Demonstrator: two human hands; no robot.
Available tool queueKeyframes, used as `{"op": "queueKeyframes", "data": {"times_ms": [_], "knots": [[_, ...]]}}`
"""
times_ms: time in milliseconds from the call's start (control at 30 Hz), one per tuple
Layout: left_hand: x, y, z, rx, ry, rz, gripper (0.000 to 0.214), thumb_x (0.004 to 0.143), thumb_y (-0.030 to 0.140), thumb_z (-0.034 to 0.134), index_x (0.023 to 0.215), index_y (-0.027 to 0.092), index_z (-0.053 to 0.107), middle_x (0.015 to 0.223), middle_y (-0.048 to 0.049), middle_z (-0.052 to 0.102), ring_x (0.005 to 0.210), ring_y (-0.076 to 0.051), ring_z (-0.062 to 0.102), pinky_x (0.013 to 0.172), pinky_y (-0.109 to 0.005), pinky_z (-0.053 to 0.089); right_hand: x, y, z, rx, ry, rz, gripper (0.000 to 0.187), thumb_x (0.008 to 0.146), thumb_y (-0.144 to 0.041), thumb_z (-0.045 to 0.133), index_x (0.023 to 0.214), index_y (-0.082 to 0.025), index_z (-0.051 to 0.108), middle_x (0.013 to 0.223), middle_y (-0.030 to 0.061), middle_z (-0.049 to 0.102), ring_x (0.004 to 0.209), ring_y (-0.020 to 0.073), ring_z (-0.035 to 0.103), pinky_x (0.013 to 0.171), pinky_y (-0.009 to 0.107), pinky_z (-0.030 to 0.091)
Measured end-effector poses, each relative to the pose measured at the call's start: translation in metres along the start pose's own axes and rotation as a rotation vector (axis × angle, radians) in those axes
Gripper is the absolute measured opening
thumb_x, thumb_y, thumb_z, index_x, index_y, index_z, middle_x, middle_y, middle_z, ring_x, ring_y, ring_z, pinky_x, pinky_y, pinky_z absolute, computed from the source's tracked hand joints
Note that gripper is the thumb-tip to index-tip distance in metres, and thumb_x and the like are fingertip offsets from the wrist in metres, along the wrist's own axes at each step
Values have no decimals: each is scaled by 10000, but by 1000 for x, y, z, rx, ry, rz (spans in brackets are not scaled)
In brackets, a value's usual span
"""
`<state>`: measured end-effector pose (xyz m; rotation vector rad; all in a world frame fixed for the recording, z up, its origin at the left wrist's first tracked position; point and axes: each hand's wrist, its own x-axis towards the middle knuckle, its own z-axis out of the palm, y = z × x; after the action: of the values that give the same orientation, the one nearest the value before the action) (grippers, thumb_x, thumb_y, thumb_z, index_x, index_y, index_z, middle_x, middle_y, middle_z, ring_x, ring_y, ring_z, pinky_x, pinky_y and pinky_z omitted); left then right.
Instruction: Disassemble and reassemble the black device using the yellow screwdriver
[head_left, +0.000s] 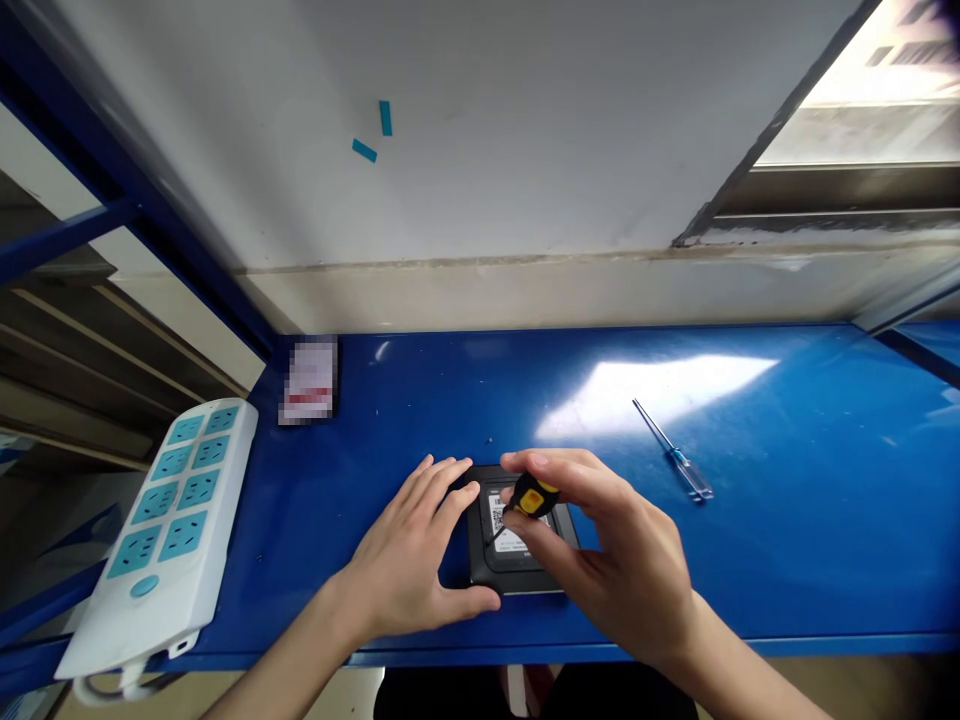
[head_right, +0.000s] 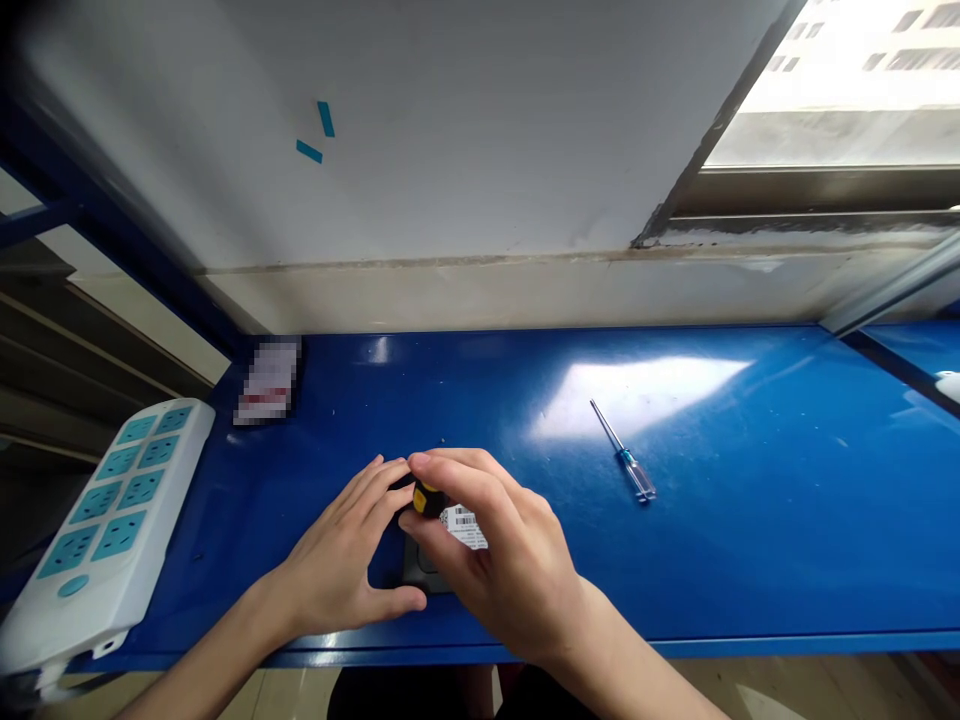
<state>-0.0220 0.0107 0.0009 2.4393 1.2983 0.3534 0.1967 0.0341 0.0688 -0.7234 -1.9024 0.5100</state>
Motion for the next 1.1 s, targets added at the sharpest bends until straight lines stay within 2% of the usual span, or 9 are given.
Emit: {"op": "queueKeyframes", "data": {"times_ms": [300,400,533,667,733,833,900,967,1100], "knots": [[1,1,-1,-48,39,19,879,762,652,780,1443,209,446,1575,-160,444,1481,-412,361,1226,-624,293,5,-3,4,23,-79,-34,520,883,-63,686,1341,-257,535,1146,87,737,1052,194,739,831,298,655],[1,0,1,-52,39,28,915,773,655,770,1482,211,399,1583,-166,433,1487,-402,354,1221,-627,296,6,-4,5,26,-120,-50,513,898,-66,663,1349,-259,514,1169,91,728,1070,195,735,831,304,654],[1,0,2,-80,39,26,950,792,607,770,1537,224,322,1602,-160,413,1491,-387,352,1226,-628,275,10,-7,3,21,-212,-75,510,883,-20,607,1332,-241,505,1213,108,693,1130,197,708,865,302,645],[1,1,1,-130,26,7,857,813,531,760,1526,268,364,1616,-124,406,1493,-394,346,1227,-635,263,16,-12,1,91,-302,-45,526,833,22,517,1288,-243,513,1204,98,669,1136,189,690,873,310,641],[0,1,0,-129,15,1,858,811,544,758,1523,257,376,1619,-133,397,1500,-396,331,1230,-635,255,19,-14,1,120,-289,-15,467,825,9,524,1220,-240,549,1122,77,673,1062,182,702,836,310,643],[0,0,1,-129,24,2,929,786,594,775,1543,255,356,1621,-143,391,1496,-406,333,1222,-648,261,21,-15,3,97,-202,-5,269,868,-82,661,1082,-240,615,974,40,668,893,167,717,749,291,645],[0,-1,2,-128,35,9,980,766,623,790,1559,267,338,1618,-131,400,1489,-411,345,1221,-648,265,22,-15,5,73,-141,-9,206,878,-135,728,1036,-240,648,911,25,679,827,159,726,721,276,647],[0,-2,4,-115,34,12,999,758,639,794,1564,262,340,1611,-128,413,1486,-410,352,1225,-638,267,22,-15,5,73,-118,-6,189,892,-129,719,1037,-238,665,900,27,710,832,162,744,732,269,652],[1,-3,5,-88,31,16,962,787,651,759,1553,229,359,1601,-150,423,1485,-401,359,1225,-627,276,21,-14,3,126,-170,-5,268,914,-71,637,1127,-234,637,984,51,757,934,173,752,788,285,655]]}}
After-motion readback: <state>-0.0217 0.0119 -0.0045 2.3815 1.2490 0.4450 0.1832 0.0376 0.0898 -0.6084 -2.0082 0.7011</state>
